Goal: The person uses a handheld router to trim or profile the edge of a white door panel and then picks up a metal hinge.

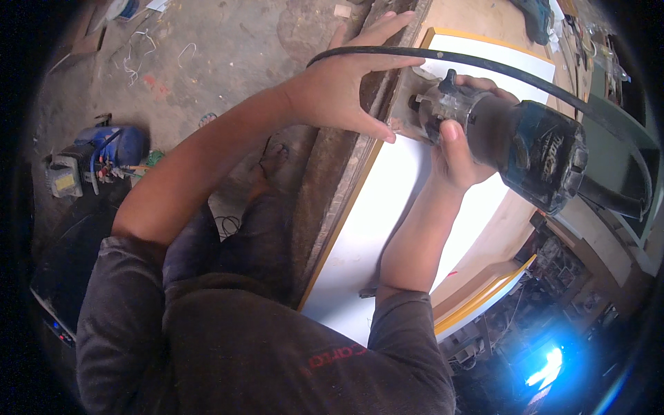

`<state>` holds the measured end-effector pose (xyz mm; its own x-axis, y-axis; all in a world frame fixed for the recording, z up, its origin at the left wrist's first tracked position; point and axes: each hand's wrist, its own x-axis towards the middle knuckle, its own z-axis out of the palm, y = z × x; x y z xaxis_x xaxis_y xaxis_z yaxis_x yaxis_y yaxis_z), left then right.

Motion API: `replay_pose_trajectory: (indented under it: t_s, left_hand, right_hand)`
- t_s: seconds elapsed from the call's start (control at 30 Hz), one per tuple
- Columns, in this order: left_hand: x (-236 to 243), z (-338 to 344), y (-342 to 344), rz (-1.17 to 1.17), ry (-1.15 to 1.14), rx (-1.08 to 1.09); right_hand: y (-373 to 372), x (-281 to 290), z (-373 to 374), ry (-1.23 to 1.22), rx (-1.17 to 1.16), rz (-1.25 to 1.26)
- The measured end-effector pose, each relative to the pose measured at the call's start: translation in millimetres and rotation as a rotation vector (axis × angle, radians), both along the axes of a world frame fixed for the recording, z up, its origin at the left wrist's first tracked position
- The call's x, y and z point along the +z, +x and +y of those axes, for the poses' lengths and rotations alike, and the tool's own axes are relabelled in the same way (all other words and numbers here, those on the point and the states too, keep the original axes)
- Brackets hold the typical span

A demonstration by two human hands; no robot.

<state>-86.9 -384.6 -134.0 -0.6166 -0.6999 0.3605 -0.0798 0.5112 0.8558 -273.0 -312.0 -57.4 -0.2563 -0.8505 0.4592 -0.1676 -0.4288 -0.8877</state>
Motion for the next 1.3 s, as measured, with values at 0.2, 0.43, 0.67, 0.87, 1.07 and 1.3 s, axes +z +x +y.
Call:
replay_pose_trajectory:
  t_s: [0.2, 0.43, 0.67, 0.87, 1.07, 1.3]
  left_hand:
    - [-5.0, 0.6, 2.4, 0.048, 0.021, 0.009]
    - [-4.6, 0.4, 1.0, 0.049, 0.008, 0.017]
    - [-7.8, -0.6, 3.9, 0.038, -0.038, 0.035]
    - [-8.1, 3.0, 3.0, 0.056, 0.011, 0.032]
    - [-8.1, 2.7, 3.2, -0.019, -0.025, 0.031]
    - [-14.4, 2.3, 1.1, 0.071, -0.044, 0.066]
  right_hand:
    - [1.0, -0.9, -3.0, -0.035, 0.079, -0.062]
    - [-2.1, -0.6, -3.2, -0.032, 0.091, -0.072]
    - [3.7, -1.3, -3.8, -0.029, 0.094, -0.085]
    - [2.9, -2.7, -2.8, -0.023, 0.069, -0.051]
    - [-5.6, -1.5, -0.5, 0.049, 0.091, 0.021]
    - [2.7, -1.5, -4.4, -0.02, 0.068, 0.03]
